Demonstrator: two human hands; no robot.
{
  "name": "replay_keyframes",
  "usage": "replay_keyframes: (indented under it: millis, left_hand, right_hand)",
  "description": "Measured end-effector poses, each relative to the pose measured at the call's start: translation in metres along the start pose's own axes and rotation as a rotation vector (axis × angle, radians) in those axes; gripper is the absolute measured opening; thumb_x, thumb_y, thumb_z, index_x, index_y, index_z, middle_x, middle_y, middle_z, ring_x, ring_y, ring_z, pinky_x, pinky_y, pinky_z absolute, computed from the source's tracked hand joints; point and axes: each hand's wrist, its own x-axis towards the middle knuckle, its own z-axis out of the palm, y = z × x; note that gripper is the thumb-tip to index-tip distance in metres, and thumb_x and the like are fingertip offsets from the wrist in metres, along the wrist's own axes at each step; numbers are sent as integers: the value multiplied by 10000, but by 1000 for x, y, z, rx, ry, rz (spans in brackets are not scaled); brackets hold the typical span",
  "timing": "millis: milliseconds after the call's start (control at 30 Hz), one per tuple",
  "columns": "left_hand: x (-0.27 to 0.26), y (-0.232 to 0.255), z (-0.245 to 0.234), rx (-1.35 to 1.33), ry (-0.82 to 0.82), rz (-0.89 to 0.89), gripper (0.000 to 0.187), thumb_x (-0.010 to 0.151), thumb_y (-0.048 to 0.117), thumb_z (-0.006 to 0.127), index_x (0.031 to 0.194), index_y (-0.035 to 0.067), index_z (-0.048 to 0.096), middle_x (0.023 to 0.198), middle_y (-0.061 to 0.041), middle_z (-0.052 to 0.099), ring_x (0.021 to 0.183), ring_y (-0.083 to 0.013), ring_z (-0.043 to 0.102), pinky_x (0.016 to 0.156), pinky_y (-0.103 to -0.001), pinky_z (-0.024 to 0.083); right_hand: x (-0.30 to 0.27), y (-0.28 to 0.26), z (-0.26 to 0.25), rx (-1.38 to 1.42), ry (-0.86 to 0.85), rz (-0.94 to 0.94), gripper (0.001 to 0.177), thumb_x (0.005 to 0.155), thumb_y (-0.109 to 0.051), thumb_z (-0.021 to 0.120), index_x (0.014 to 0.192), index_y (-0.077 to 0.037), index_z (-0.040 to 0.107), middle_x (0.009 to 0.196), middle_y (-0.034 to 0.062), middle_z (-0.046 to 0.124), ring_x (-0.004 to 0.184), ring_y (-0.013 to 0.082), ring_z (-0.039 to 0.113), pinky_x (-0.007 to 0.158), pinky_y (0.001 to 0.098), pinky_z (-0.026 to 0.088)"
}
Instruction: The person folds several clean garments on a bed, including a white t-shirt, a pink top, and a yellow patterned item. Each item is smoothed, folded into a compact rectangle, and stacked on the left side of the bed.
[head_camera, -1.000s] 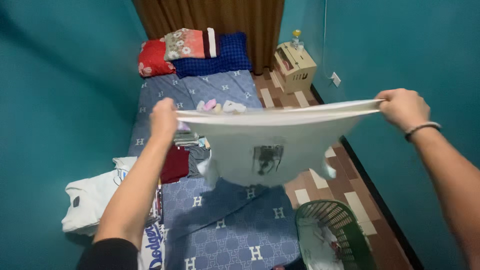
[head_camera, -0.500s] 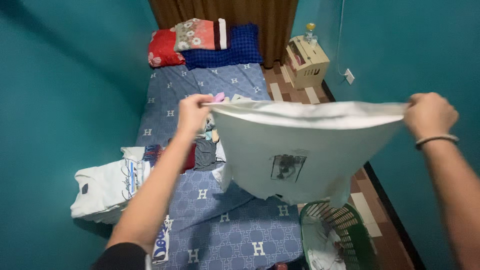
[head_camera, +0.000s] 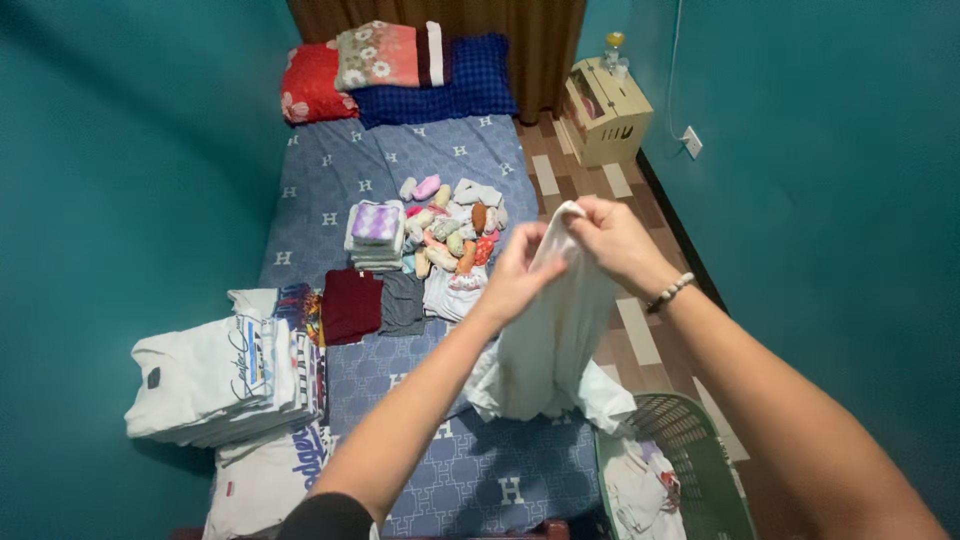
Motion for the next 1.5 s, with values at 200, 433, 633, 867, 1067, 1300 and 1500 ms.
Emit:
replay_keyframes:
  millis: [200, 433, 633, 867, 1067, 1300, 1500]
  left_hand:
    - [-81, -72, -22, 516, 125, -105, 347, 780, 56, 687, 1121, 73, 622, 1011, -129, 679, 955, -309, 687, 838, -389, 545]
    - [-168, -145, -87, 1078, 166, -474, 405, 680, 43, 638, 1058, 154, 729, 1062, -114, 728, 1012, -377, 631, 830, -555, 475]
    - [-173, -150, -176, 1033, 431, -665, 288, 778, 116, 663, 1052, 137, 750, 976, -159, 755, 961, -373, 709, 859, -489, 532]
    - [-116, -86, -292, 778, 553, -263, 354, 755, -53, 551, 1073, 27, 685, 1032, -182, 724, 1025, -341, 704, 909, -421, 529]
    - [-3, -53, -353, 1241, 655, -299, 293, 800, 10, 615, 1078, 90, 660, 1059, -199, 666, 1029, -435, 631, 836, -538, 498]
    - [73, 32, -401, 1361, 765, 112, 270, 827, -61, 616, 1008, 126, 688, 1059, -139, 632, 971, -382, 619, 796, -488, 492]
    - [-28, 80, -397, 1198, 457, 320, 263, 790, -122, 583, 1001, 25, 636, 1091, -160, 613, 1086, -357, 599, 965, -448, 479]
  right_hand:
    - [-1, -43, -23, -4, 192, -76, 161, 1016, -74, 538, 1006, -58, 697, 856, -22, 660, 763, 58, 577, 695, 242, 488]
    - [-24, -108, -74, -25, 218, -303, 214, 1099, -40, 448, 1027, -66, 648, 859, 14, 647, 719, 85, 610, 653, 269, 557]
    - [-47, -119, -111, -224, 360, -282, 199, 1091, -69, 418, 1031, -80, 606, 804, 21, 579, 621, 86, 538, 560, 260, 491]
    - [-14, -19, -173, -143, 447, -297, 169, 1153, -134, 499, 1054, -71, 620, 870, -7, 621, 722, 62, 585, 648, 235, 502]
    - [79, 112, -153, -162, 438, 67, 94, 1053, -110, 627, 1069, -109, 720, 938, -41, 680, 776, 13, 587, 671, 197, 474]
    - [113, 105, -108, 114, 387, 299, 206, 1167, -241, 537, 1220, -69, 637, 951, 41, 639, 730, 123, 591, 603, 277, 492]
    - [77, 113, -72, 197, 230, 349, 266, 1154, -170, 414, 1293, 15, 545, 1102, 165, 674, 939, 216, 707, 859, 373, 612]
